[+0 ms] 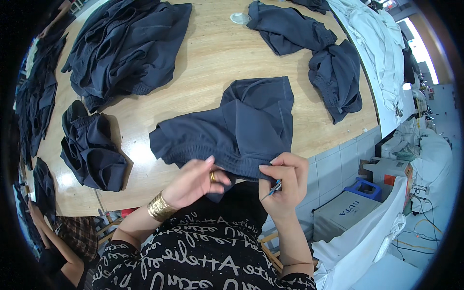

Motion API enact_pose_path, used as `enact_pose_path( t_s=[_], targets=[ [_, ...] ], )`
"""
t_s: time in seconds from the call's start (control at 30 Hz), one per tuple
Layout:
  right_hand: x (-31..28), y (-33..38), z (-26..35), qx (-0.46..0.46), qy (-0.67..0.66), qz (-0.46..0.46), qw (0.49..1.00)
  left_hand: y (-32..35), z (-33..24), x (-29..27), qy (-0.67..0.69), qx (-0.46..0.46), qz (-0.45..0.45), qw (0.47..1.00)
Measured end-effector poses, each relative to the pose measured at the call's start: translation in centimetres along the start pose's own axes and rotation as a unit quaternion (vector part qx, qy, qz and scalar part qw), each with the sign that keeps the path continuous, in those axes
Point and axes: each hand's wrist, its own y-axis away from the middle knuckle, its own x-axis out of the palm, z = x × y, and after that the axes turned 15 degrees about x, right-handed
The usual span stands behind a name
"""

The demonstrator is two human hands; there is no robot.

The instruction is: The recorder uses scissors to trim loose threads from the waistband and seams of dark grey athletic shorts, then inspects the garment for quality.

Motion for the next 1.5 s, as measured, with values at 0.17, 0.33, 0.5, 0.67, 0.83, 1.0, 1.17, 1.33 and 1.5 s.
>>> enact_pose_path(
  t_s=[0.17, 0.33, 0.5, 0.67, 0.83, 1.0, 1.17, 1.33, 1.5],
  targets=[
    [-1.4, 1.0, -1.3, -0.004, 0.016, 0.043, 0.999, -1.0, -0.2, 0.9, -0.037, 0.153, -0.068, 0.985],
    [-1.9, -0.3, -0.7, 0.049, -0.011, 0.257, 0.965, -0.4, -0.7, 1.8, -0.124, 0.213, -0.085, 0.965],
    [-0.4, -2.0, 2.9, 0.087, -0.064, 0.204, 0.973, 0.2, -0.9, 2.3, -0.263, 0.272, -0.075, 0.923],
    [1.4, -2.8, 3.7, 0.082, -0.116, 0.175, 0.974, 0.4, -1.1, 3.5, -0.300, 0.329, -0.055, 0.894],
    [1.8, -3.2, 3.3, 0.075, -0.093, 0.178, 0.977, 0.6, -1.1, 2.7, -0.384, 0.316, -0.037, 0.867],
    [1.6, -3.4, 3.1, 0.067, -0.078, 0.226, 0.969, 0.3, -1.2, 3.0, -0.416, 0.356, -0.026, 0.836],
    [1.8, -3.1, 1.9, 0.124, -0.126, 0.272, 0.946, 0.1, -1.0, 3.1, -0.445, 0.348, -0.036, 0.824],
    [0.3, -3.2, 2.3, 0.348, -0.345, 0.248, 0.836, 0.0, -1.1, 3.1, -0.386, 0.298, -0.055, 0.872],
    [-0.2, -2.5, 1.8, 0.207, -0.146, 0.238, 0.938, 0.0, -1.3, 3.7, -0.366, 0.301, -0.050, 0.879]
  ],
)
